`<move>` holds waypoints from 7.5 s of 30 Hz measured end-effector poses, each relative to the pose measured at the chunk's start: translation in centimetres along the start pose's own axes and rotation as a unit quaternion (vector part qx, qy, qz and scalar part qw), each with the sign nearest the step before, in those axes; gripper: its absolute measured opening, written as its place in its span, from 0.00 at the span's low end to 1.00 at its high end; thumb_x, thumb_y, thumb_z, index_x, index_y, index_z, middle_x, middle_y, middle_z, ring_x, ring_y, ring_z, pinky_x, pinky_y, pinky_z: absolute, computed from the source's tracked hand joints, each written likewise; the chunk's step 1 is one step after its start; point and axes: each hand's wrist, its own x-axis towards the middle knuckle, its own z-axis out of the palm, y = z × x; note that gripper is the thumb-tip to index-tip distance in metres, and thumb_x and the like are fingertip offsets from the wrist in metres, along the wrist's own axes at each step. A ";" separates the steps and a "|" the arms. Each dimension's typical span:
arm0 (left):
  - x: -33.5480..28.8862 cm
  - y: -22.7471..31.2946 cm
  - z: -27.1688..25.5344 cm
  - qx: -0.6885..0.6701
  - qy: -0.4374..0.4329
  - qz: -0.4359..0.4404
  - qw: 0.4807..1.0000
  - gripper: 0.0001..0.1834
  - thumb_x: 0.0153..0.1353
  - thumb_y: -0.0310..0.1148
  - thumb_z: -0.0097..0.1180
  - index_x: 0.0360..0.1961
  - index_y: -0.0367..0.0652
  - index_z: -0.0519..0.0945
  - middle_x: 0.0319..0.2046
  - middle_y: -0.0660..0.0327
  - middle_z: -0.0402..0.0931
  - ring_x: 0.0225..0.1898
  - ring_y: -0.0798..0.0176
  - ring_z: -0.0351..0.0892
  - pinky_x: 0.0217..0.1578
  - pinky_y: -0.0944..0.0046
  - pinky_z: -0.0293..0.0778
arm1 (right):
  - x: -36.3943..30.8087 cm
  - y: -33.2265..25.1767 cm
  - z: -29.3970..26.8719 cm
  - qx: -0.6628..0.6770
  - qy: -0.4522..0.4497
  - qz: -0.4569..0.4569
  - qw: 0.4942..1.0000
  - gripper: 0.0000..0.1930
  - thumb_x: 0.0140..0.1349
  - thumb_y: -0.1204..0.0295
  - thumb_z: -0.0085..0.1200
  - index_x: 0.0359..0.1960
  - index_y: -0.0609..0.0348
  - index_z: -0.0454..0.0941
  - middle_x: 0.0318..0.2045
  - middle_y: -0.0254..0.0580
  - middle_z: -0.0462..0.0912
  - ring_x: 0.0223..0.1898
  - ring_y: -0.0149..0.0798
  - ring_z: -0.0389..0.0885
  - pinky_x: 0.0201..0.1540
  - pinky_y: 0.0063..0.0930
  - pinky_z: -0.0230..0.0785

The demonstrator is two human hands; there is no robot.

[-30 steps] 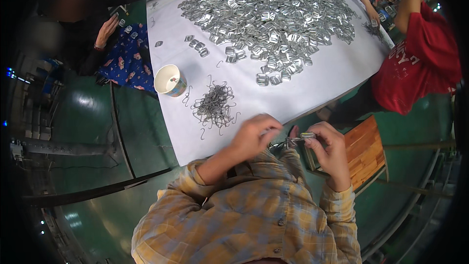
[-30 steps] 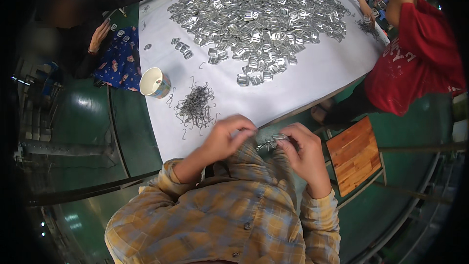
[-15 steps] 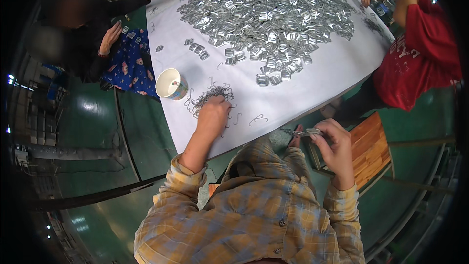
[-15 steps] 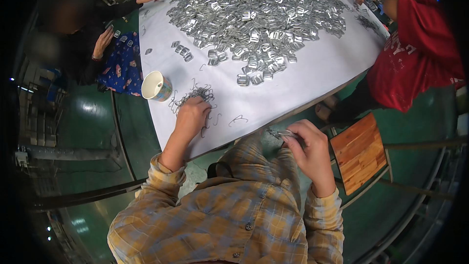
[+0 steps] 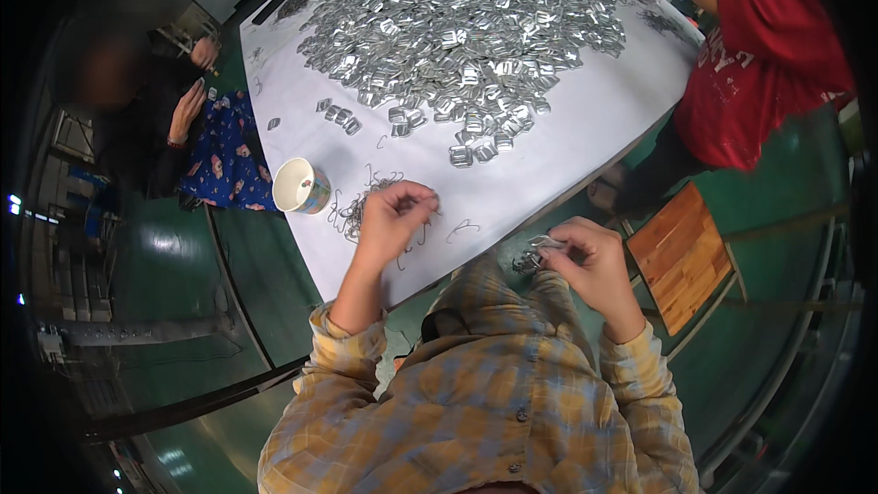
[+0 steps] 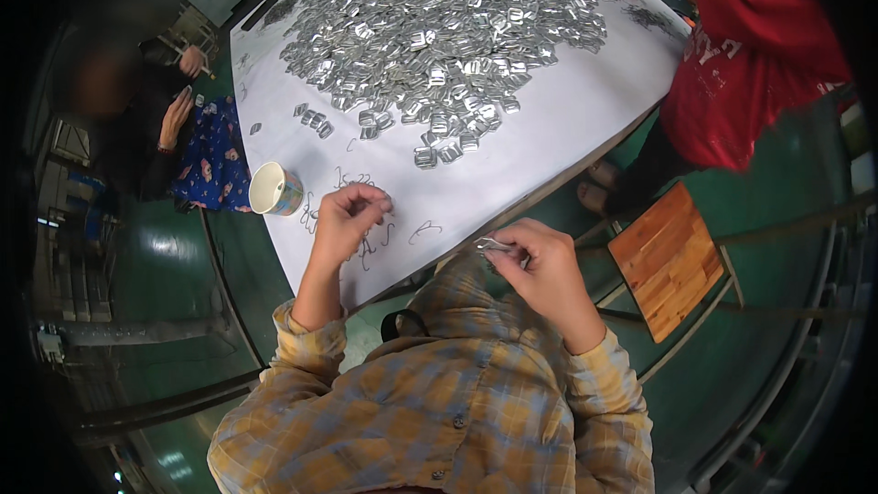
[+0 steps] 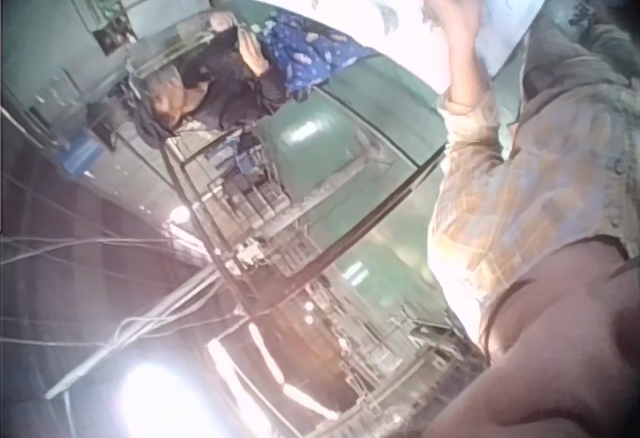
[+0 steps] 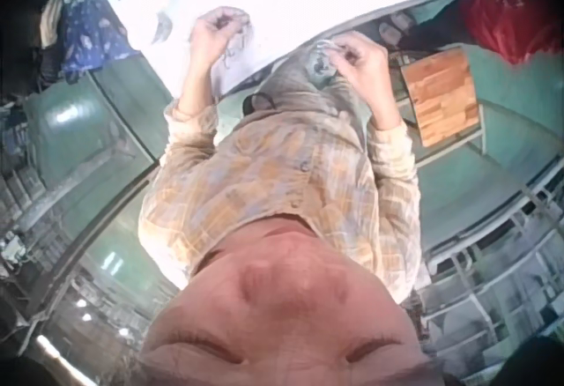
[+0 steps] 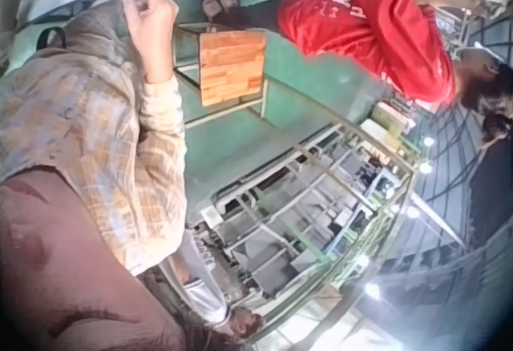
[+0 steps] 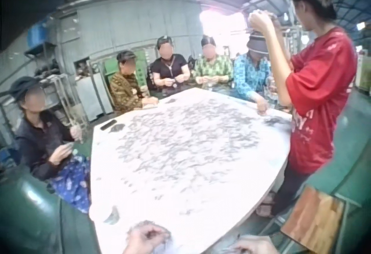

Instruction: The person threads small metal clips onto hooks to assemble a chain, then hangs the completed chains on a metal rack.

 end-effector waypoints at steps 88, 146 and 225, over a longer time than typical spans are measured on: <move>-3.5 -0.1 9.1 0.110 -0.008 0.267 0.957 0.06 0.50 0.20 0.57 0.29 0.38 0.74 0.23 0.57 0.74 0.25 0.56 0.73 0.25 0.62 0.68 | 1.9 3.0 1.9 0.126 -0.065 0.136 0.981 0.07 0.56 0.76 0.55 0.35 0.67 0.76 0.22 0.33 0.77 0.22 0.20 0.71 0.24 0.16 0.62; -2.4 3.9 9.4 0.021 -0.185 0.191 0.964 0.03 0.52 0.19 0.55 0.29 0.35 0.75 0.29 0.61 0.71 0.31 0.68 0.70 0.35 0.70 0.66 | -2.5 0.6 1.4 -0.010 0.081 0.023 0.996 0.06 0.50 0.78 0.59 0.31 0.65 0.78 0.21 0.37 0.72 0.20 0.30 0.69 0.24 0.22 0.62; -6.4 22.5 33.1 -0.068 -0.648 0.408 0.640 0.05 0.54 0.23 0.55 0.32 0.33 0.79 0.31 0.61 0.75 0.34 0.72 0.73 0.36 0.70 0.69 | -23.0 -9.4 -13.4 0.130 0.449 0.004 0.884 0.10 0.51 0.78 0.62 0.36 0.65 0.80 0.30 0.34 0.82 0.31 0.22 0.77 0.35 0.16 0.70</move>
